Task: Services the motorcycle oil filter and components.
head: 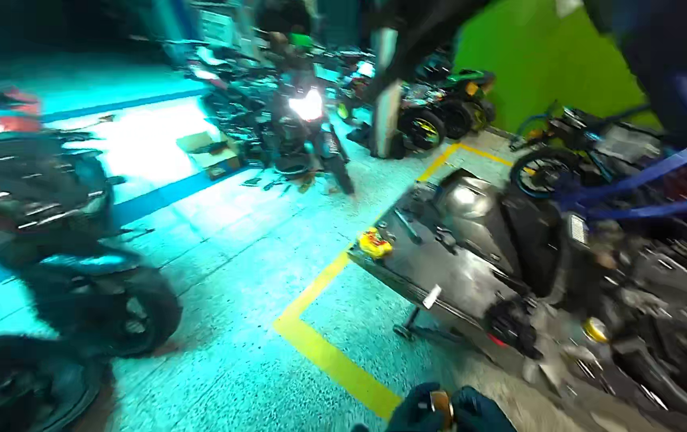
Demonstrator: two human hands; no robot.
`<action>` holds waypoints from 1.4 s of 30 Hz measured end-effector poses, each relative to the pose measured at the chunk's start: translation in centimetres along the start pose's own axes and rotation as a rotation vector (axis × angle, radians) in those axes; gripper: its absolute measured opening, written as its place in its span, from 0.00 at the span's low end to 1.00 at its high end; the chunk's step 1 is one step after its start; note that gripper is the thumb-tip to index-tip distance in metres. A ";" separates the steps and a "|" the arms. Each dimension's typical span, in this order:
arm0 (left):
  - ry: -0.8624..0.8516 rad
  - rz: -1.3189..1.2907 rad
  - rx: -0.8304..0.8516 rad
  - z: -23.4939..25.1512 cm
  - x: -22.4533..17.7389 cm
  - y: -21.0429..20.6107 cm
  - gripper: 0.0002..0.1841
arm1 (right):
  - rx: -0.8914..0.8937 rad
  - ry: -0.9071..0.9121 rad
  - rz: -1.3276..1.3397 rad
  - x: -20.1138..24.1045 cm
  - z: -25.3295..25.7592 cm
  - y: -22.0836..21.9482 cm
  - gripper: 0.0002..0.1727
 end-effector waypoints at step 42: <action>-0.610 0.729 0.355 -3.5 13.7 -45.4 0.34 | -0.485 0.034 0.472 -19.1 -18.0 39.8 0.27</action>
Point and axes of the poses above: each hand's wrist, its own z-axis towards the middle knuckle, its own y-axis out of the back of the hand, x = y × z, the point moved 2 cm from there along z, towards the middle knuckle, and after that the axes turned 14 degrees about -x, right-handed, at the moved point
